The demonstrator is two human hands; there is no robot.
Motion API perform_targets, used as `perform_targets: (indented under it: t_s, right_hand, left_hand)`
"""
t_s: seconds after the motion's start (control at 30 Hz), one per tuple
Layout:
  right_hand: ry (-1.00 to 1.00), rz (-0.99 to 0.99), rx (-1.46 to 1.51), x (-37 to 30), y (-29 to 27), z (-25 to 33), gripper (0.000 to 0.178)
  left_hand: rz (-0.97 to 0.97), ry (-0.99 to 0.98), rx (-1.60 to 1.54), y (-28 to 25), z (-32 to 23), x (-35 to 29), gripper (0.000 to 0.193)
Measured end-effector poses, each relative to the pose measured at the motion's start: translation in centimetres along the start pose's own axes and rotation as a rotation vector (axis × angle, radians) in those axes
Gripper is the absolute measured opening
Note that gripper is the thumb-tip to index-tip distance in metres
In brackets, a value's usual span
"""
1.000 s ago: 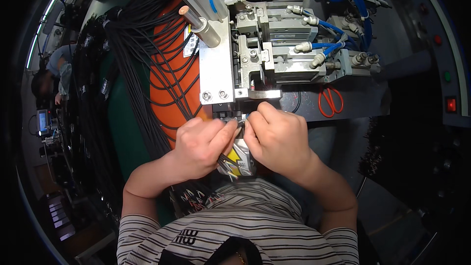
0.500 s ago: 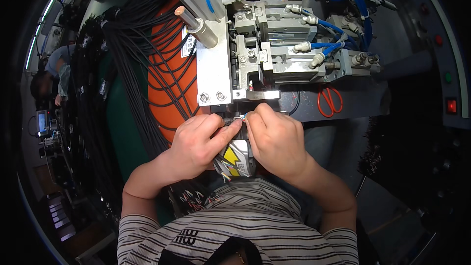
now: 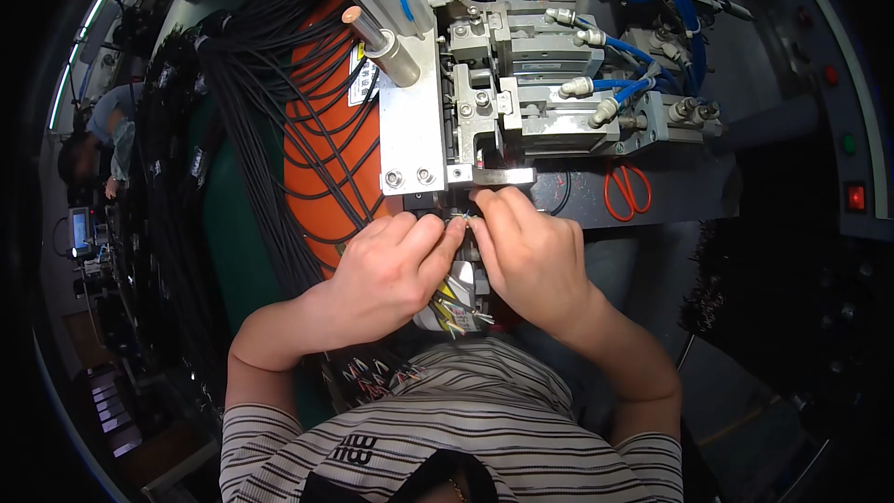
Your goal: Assembling wire bundles and feeding them into a crimping or labeling machine on a factory assembly line.
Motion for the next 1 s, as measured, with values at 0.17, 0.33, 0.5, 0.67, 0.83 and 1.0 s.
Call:
perform_targets:
  t_s: [0.17,0.33,0.5,0.67,0.83,1.0]
  right_hand:
    - [-0.063,0.007,0.025,0.4,0.3,0.2,0.003]
    - [0.118,0.115,0.243,0.7,1.5,-2.0,0.004]
    - [0.182,0.080,0.329,0.2,1.8,-2.9,0.006]
    - [0.115,0.003,0.233,-0.3,0.6,-2.7,0.010]
    - [0.074,0.188,0.639,-1.3,0.2,0.8,0.034]
    - [0.119,0.059,0.882,-1.7,1.2,1.3,0.027]
  left_hand:
    - [-0.011,0.001,-0.017,0.0,0.2,0.1,0.032]
    - [0.042,-0.064,-0.050,-0.1,1.0,0.1,0.037]
    - [-0.098,-0.232,-0.366,-0.5,4.3,-2.8,0.044]
    - [-0.198,-0.282,-0.259,-1.3,5.2,-3.6,0.036]
    - [-0.275,-0.332,-0.139,-0.8,5.5,-3.6,0.029]
    - [-0.283,-0.229,-0.339,-1.5,4.4,-3.1,0.026]
Point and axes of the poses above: each hand's wrist, its own x-axis towards the middle knuckle, its own y-axis out of the palm, z = x × y, the point moved 9 cm from there along x, towards the middle knuckle, and after that the axes turned 2 degrees about -z, right-handed, at the moved point
